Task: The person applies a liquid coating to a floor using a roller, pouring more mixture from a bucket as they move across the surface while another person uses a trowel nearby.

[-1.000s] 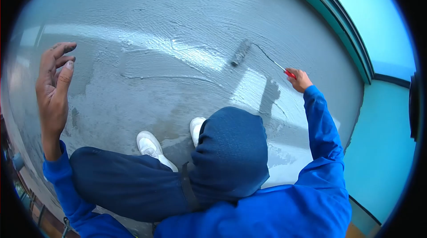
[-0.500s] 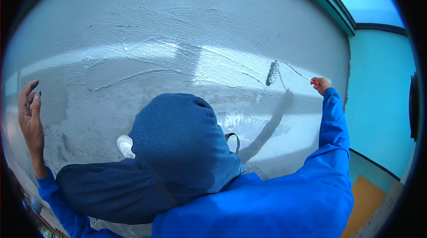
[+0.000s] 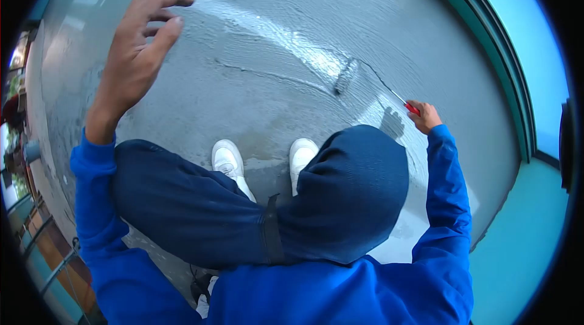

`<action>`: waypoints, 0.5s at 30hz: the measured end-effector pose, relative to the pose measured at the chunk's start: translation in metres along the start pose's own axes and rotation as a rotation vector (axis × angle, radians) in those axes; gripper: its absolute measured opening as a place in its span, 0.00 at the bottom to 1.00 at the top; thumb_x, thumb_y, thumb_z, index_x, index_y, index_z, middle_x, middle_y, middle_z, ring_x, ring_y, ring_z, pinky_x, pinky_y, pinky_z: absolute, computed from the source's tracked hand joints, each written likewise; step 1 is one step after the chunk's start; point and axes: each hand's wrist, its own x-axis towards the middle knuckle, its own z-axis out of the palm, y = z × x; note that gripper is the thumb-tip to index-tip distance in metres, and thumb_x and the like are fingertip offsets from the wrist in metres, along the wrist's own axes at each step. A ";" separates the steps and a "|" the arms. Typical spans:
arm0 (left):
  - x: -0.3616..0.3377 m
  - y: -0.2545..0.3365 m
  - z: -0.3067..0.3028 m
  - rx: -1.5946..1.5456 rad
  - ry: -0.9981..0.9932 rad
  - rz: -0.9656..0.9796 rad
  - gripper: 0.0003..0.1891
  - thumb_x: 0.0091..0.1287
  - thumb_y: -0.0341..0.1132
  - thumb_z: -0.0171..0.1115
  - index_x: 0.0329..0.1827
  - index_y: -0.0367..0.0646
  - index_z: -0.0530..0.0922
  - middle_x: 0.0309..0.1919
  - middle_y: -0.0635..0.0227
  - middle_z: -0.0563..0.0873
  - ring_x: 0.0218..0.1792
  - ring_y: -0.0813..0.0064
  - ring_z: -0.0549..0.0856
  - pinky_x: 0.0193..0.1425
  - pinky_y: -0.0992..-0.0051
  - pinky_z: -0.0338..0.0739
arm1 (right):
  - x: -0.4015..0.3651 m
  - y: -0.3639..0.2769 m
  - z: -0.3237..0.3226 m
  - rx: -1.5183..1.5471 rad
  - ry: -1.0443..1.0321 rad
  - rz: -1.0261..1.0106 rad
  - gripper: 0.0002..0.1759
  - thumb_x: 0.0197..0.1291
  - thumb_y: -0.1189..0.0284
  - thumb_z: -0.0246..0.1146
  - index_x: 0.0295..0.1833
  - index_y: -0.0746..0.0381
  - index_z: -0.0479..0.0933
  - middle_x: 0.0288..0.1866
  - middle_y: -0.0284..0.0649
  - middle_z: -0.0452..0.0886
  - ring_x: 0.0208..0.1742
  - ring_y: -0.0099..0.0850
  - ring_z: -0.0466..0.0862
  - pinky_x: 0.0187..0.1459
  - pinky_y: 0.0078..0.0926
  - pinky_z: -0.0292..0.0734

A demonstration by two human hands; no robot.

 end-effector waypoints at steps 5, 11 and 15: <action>-0.007 -0.017 -0.015 0.032 0.041 0.080 0.14 0.69 0.34 0.52 0.55 0.44 0.76 0.53 0.64 0.76 0.50 0.73 0.77 0.55 0.73 0.72 | 0.098 -0.136 0.020 -0.046 0.066 -0.218 0.22 0.52 0.69 0.62 0.55 0.59 0.76 0.44 0.50 0.82 0.45 0.50 0.81 0.49 0.41 0.74; -0.015 -0.030 -0.042 -0.022 0.128 0.046 0.15 0.68 0.34 0.53 0.55 0.40 0.75 0.50 0.62 0.77 0.47 0.71 0.79 0.52 0.71 0.75 | 0.195 -0.290 0.044 -0.191 0.050 -0.298 0.17 0.54 0.65 0.59 0.51 0.51 0.78 0.43 0.48 0.82 0.44 0.49 0.81 0.45 0.45 0.77; -0.025 -0.030 -0.056 -0.193 0.243 -0.025 0.16 0.65 0.32 0.55 0.53 0.33 0.74 0.46 0.56 0.75 0.45 0.68 0.79 0.47 0.71 0.77 | 0.240 -0.383 0.049 -0.173 0.075 -0.451 0.16 0.52 0.65 0.58 0.47 0.53 0.80 0.41 0.51 0.82 0.43 0.50 0.82 0.46 0.46 0.76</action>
